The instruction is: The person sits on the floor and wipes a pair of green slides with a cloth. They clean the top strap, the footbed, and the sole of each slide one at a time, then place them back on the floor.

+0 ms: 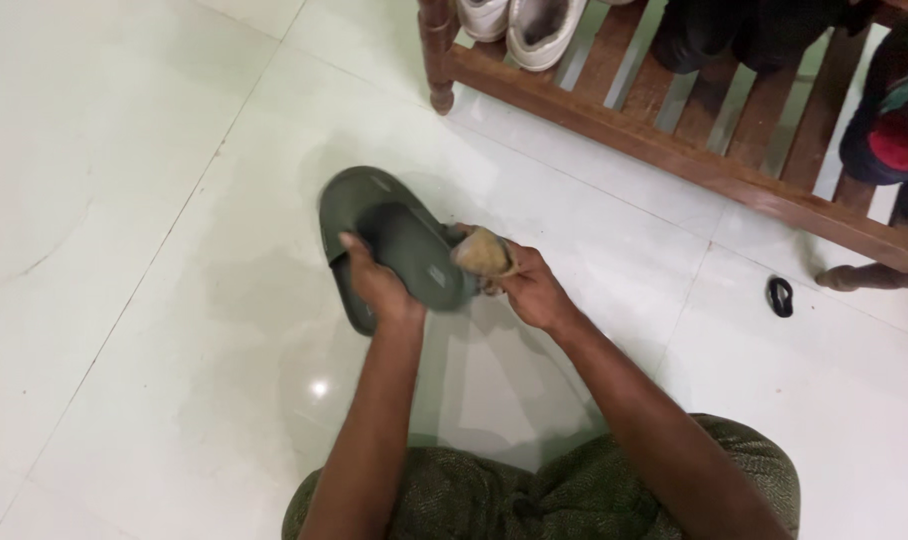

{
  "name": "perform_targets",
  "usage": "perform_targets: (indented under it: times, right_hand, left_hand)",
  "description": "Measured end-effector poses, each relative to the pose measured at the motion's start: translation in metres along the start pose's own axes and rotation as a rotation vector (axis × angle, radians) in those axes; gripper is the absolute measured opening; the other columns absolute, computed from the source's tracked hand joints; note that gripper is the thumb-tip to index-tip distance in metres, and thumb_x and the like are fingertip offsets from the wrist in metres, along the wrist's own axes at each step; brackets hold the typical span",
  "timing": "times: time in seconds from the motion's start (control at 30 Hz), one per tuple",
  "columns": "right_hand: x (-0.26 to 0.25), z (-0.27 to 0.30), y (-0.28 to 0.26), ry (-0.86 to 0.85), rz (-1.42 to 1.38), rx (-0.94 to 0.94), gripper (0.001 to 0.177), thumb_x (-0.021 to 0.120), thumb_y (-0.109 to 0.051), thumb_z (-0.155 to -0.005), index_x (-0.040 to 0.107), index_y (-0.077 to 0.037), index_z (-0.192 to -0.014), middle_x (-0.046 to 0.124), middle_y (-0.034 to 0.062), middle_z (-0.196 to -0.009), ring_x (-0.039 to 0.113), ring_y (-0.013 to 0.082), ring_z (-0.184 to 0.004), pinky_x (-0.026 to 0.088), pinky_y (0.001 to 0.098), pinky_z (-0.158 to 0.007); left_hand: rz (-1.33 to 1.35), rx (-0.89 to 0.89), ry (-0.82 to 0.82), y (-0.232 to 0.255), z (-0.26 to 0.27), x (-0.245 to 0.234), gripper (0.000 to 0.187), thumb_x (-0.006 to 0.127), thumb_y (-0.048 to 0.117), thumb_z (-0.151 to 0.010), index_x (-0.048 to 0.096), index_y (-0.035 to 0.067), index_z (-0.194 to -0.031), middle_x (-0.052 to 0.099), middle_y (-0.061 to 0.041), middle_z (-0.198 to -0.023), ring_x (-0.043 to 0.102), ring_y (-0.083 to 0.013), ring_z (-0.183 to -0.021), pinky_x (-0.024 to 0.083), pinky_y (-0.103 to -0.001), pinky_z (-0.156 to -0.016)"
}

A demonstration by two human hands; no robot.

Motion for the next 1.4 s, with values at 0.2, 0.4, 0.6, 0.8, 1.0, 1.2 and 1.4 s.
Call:
perform_targets:
  times: [0.2,0.4,0.6,0.8,1.0,1.2,1.4]
  right_hand:
    - [0.015,0.005,-0.016,0.104,0.059,-0.306,0.081,0.079,-0.008,-0.086,0.036,-0.004,-0.155,0.059,0.0061,-0.137,0.058,0.0146,-0.12,0.052,0.0336,-0.102]
    - [-0.054,0.0,-0.026,0.121,0.001,-0.128,0.058,0.084,-0.018,-0.086,0.058,-0.001,-0.135,0.072,0.0055,-0.118,0.069,0.015,-0.109,0.058,0.0342,-0.098]
    - [-0.061,-0.008,-0.014,0.431,0.192,0.128,0.033,0.081,-0.024,-0.095,0.073,0.003,-0.111,0.074,0.0122,-0.095,0.067,0.0192,-0.081,0.056,0.0395,-0.074]
    - [-0.069,-0.011,-0.034,0.781,-0.05,-0.175,0.017,0.067,-0.021,-0.097,0.073,-0.008,-0.105,0.076,0.003,-0.094,0.069,0.0091,-0.081,0.058,0.029,-0.076]
    - [-0.015,-0.01,-0.016,0.632,0.435,-0.204,0.033,0.064,0.0,-0.096,0.063,0.002,-0.128,0.072,0.0108,-0.117,0.071,0.0176,-0.103,0.057,0.0308,-0.089]
    - [0.008,0.003,-0.031,0.506,-0.291,-0.171,0.05,0.062,0.008,-0.088,0.048,-0.001,-0.135,0.068,0.0106,-0.124,0.072,0.0232,-0.11,0.065,0.0401,-0.086]
    - [0.016,0.017,-0.064,0.123,0.27,-0.457,0.069,0.071,0.008,-0.088,0.048,-0.014,-0.15,0.063,0.0091,-0.131,0.061,0.0203,-0.122,0.052,0.0358,-0.105]
  left_hand:
    - [0.14,0.175,-0.159,0.001,0.015,0.014,0.05,0.05,0.041,-0.105,0.05,0.007,-0.142,0.061,-0.01,-0.137,0.06,-0.0261,-0.126,0.049,-0.044,-0.11]
    - [0.251,-0.001,-0.767,0.012,0.01,0.001,0.048,0.067,0.018,-0.102,0.052,0.005,-0.146,0.062,-0.012,-0.135,0.059,-0.0281,-0.13,0.044,-0.052,-0.119]
    - [-0.18,0.136,-0.536,0.004,0.018,0.004,0.106,0.084,-0.007,-0.072,0.027,0.016,-0.158,0.05,-0.005,-0.141,0.053,-0.0235,-0.131,0.049,-0.044,-0.111]
    - [-0.34,0.187,-0.378,-0.029,0.033,0.009,0.121,0.084,-0.016,-0.068,0.012,0.013,-0.161,0.042,-0.008,-0.144,0.049,-0.0232,-0.134,0.052,-0.041,-0.109]
    - [-0.387,0.241,-0.329,-0.042,0.035,0.005,0.125,0.084,-0.016,-0.066,0.008,0.013,-0.161,0.041,-0.007,-0.143,0.048,-0.0229,-0.134,0.051,-0.041,-0.109]
    - [-0.326,0.218,-0.385,-0.046,0.026,-0.004,0.12,0.083,-0.015,-0.069,0.012,0.013,-0.161,0.044,-0.008,-0.144,0.049,-0.0225,-0.134,0.048,-0.039,-0.113]
    - [-0.305,0.243,-0.517,-0.054,0.028,-0.012,0.109,0.081,-0.011,-0.076,0.019,0.011,-0.162,0.046,-0.009,-0.148,0.049,-0.0229,-0.138,0.045,-0.037,-0.118]
Point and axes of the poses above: each hand's wrist, its own z-axis away from the middle knuckle, its own x-axis out of the palm, y = z × x, the point moved 1 cm from there along -z, towards the middle knuckle
